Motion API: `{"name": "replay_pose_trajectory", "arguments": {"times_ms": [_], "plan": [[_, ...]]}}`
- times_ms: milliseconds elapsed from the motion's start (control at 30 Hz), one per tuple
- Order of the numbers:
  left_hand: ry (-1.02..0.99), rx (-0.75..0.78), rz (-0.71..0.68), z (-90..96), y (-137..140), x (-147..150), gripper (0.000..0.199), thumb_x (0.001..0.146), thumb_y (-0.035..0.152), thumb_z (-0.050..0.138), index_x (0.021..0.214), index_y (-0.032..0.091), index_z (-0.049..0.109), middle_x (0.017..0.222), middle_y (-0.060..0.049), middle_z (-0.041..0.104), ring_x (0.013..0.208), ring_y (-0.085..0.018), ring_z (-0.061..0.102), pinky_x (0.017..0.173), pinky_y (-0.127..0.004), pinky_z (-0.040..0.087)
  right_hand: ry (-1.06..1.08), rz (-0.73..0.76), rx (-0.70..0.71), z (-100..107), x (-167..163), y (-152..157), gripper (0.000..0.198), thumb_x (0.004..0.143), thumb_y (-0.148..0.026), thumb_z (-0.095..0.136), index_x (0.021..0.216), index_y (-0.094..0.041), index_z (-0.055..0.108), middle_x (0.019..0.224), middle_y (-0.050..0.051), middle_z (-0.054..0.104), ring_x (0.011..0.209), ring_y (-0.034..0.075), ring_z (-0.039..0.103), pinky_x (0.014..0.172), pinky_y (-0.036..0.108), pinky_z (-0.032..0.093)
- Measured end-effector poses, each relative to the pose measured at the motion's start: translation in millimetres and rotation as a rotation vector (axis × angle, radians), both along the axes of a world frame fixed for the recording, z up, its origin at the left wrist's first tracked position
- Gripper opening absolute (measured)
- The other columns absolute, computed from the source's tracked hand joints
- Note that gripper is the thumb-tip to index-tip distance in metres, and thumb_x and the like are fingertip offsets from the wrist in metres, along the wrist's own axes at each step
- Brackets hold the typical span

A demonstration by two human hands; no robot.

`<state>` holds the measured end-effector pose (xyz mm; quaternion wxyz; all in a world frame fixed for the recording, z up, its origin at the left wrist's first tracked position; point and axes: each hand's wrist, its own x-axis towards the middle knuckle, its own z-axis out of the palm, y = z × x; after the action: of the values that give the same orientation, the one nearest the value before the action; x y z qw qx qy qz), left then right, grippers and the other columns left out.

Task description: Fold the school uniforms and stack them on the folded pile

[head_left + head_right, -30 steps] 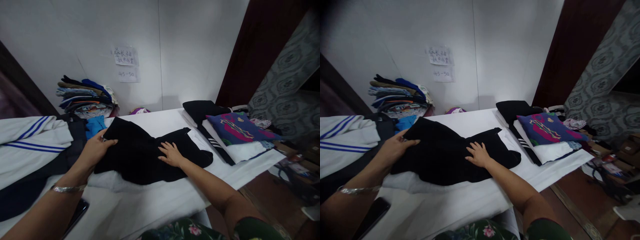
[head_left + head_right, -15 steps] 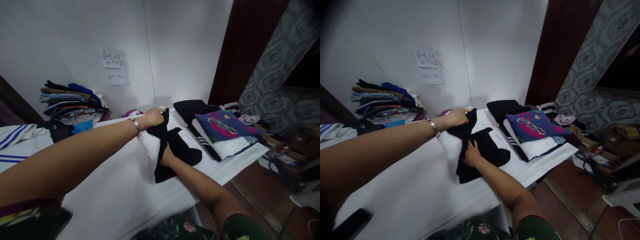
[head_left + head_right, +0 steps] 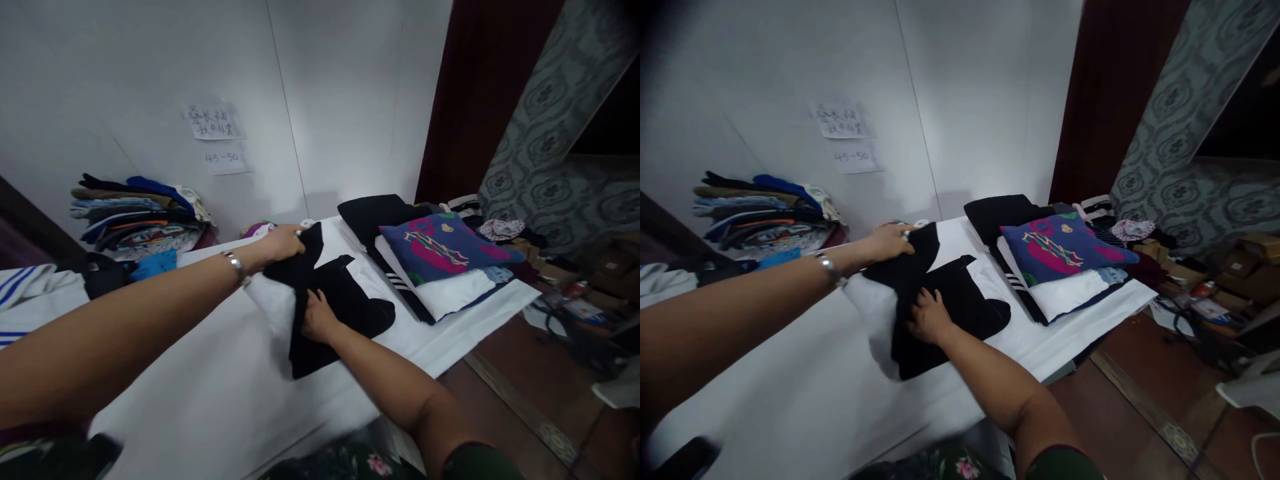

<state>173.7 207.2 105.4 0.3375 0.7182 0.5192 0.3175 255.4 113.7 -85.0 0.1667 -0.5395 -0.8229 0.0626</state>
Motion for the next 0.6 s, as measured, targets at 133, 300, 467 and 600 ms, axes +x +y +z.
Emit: {"name": "replay_pose_trajectory", "arguments": {"times_ms": [133,300,467,600], "plan": [[0.053,-0.091,0.079,23.8,-11.9,-71.3,0.054,0.058,0.006,0.067,0.112,0.014,0.069,0.055,0.000,0.066,0.041,-0.016,0.059,0.042,-0.023,0.045,0.102,0.015,0.021,7.6,0.2,-5.4,0.067,0.092,-0.053,0.047,0.148,-0.021,0.029,0.155,0.013,0.028,0.145,0.031,0.016,0.113,0.061,0.015],[-0.125,-0.144,0.291,5.3,-20.7,-179.6,0.059,0.057,0.012,0.068,0.115,0.017,0.064,0.061,0.004,0.069,0.050,-0.016,0.063,0.048,-0.021,0.049,0.050,0.184,-0.016,10.6,-6.2,-12.8,0.062,0.093,-0.049,0.049,0.147,-0.025,0.033,0.155,0.010,0.030,0.146,0.028,0.015,0.115,0.059,0.012],[-0.220,-0.282,0.519,-65.7,-35.6,-265.4,0.055,0.054,0.015,0.074,0.108,0.018,0.064,0.061,0.004,0.068,0.050,-0.018,0.064,0.046,-0.023,0.050,-0.011,0.196,-0.024,4.9,-13.4,-15.8,0.058,0.093,-0.045,0.049,0.145,-0.024,0.037,0.153,0.010,0.034,0.144,0.029,0.020,0.115,0.057,0.013],[-0.186,-0.406,0.525,-121.1,-54.6,-291.6,0.050,0.057,0.013,0.074,0.104,0.018,0.059,0.063,0.003,0.069,0.055,-0.019,0.067,0.053,-0.025,0.054,-0.058,0.181,-0.019,2.9,-16.6,-17.7,0.057,0.094,-0.044,0.049,0.146,-0.024,0.037,0.153,0.009,0.034,0.144,0.028,0.019,0.115,0.057,0.012]]}}
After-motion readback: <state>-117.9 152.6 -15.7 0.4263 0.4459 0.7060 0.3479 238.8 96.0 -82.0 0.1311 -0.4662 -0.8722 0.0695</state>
